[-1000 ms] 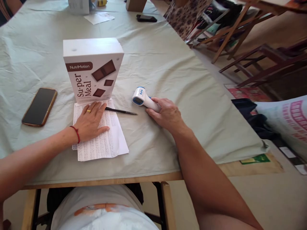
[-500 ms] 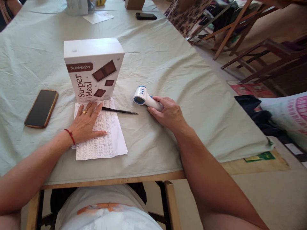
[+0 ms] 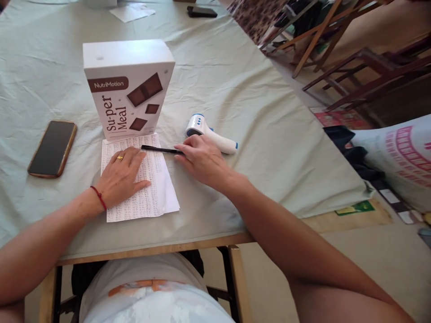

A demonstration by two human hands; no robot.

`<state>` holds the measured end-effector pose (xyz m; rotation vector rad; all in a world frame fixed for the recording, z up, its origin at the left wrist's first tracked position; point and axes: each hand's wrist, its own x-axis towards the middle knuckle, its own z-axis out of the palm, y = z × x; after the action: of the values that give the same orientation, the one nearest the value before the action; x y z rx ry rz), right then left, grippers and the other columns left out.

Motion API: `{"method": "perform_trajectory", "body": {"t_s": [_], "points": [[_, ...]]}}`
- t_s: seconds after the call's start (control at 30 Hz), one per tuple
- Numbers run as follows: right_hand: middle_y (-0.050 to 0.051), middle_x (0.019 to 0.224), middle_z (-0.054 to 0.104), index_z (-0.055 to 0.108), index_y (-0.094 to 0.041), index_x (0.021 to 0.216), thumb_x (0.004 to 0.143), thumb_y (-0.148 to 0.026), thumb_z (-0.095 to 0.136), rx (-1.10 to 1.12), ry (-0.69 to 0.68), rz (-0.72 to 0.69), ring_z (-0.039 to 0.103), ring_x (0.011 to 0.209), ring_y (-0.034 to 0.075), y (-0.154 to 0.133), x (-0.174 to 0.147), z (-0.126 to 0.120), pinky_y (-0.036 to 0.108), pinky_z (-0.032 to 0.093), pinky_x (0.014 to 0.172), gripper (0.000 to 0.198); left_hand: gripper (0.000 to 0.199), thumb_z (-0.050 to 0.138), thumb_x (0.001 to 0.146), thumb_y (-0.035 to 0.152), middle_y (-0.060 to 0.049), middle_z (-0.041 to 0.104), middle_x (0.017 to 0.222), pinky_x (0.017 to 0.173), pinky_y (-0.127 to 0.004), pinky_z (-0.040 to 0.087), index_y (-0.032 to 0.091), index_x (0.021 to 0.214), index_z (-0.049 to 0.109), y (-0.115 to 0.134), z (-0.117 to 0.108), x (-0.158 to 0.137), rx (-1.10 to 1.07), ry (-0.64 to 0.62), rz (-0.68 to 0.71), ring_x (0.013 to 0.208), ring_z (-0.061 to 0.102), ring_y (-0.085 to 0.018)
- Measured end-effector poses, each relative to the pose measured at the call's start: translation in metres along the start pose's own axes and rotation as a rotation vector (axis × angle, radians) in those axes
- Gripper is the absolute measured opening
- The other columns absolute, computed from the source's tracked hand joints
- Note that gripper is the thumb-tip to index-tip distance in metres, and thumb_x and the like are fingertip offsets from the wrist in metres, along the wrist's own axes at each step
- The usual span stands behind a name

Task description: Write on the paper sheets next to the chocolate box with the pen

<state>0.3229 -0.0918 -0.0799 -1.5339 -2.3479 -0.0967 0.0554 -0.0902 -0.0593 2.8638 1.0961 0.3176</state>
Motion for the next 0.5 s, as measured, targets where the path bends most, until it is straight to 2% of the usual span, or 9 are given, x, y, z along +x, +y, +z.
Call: {"method": "perform_trajectory", "body": {"t_s": [0.03,0.1,0.17,0.27,0.33,0.43,0.5], "points": [[0.013,0.102,0.065,0.073,-0.019,0.104,0.096,-0.028,0.055,-0.029,-0.014,0.022,0.059,0.093,0.028,-0.002,0.001,0.004,0.041,0.047,0.082,0.021,0.043,0.065,0.092,0.035,-0.023,0.056,0.129,0.1,-0.048,0.048,0.005,0.121,0.056,0.004,-0.002,-0.001,0.019,0.007,0.019,0.119,0.056,-0.035],[0.012,0.098,0.065,0.073,-0.019,0.102,0.096,-0.025,0.054,-0.06,-0.011,0.054,0.058,0.09,0.028,-0.001,0.001,0.01,0.04,0.045,0.081,0.021,0.019,0.062,0.093,0.027,-0.017,0.062,0.11,0.084,-0.042,0.053,0.009,0.098,0.064,0.014,-0.005,-0.003,0.05,-0.011,0.085,0.099,0.061,-0.03],[0.011,0.093,0.065,0.073,-0.019,0.1,0.096,-0.023,0.054,-0.04,0.004,0.051,0.058,0.089,0.026,0.001,-0.001,0.012,0.04,0.044,0.083,0.02,0.016,0.06,0.094,0.026,-0.012,0.063,0.096,0.074,-0.038,0.052,0.012,0.091,0.064,0.024,-0.007,-0.006,0.062,-0.051,0.165,0.087,0.061,-0.026],[0.009,0.088,0.065,0.07,-0.019,0.094,0.095,-0.022,0.054,0.066,0.063,0.047,0.058,0.088,0.025,0.003,-0.004,0.009,0.04,0.043,0.084,0.016,0.026,0.063,0.094,0.037,-0.009,0.061,0.086,0.068,-0.035,0.05,0.013,0.101,0.065,0.036,-0.007,-0.01,0.045,-0.114,0.221,0.08,0.059,-0.024],[0.007,0.084,0.064,0.066,-0.02,0.091,0.093,-0.024,0.055,0.233,0.183,0.097,0.059,0.082,0.023,0.0,-0.005,0.005,0.038,0.045,0.078,0.011,0.039,0.065,0.092,0.047,-0.008,0.061,0.087,0.067,-0.035,0.05,0.012,0.109,0.064,0.041,-0.007,-0.011,0.03,-0.152,0.221,0.08,0.059,-0.025],[0.0,0.072,0.058,0.06,-0.022,0.086,0.088,-0.028,0.06,0.662,0.386,0.245,0.054,0.064,0.016,-0.013,-0.004,0.0,0.031,0.046,0.062,0.006,0.052,0.065,0.089,0.057,-0.009,0.061,0.09,0.067,-0.036,0.049,0.013,0.117,0.062,0.043,-0.007,-0.01,0.018,-0.191,0.214,0.082,0.059,-0.026],[-0.004,0.065,0.056,0.058,-0.023,0.082,0.082,-0.027,0.065,0.962,0.426,0.339,0.051,0.054,0.013,-0.025,-0.003,-0.002,0.027,0.044,0.053,0.009,0.055,0.065,0.088,0.059,-0.009,0.06,0.093,0.066,-0.037,0.048,0.014,0.12,0.061,0.044,-0.007,-0.009,0.019,-0.2,0.211,0.082,0.059,-0.026]]}}
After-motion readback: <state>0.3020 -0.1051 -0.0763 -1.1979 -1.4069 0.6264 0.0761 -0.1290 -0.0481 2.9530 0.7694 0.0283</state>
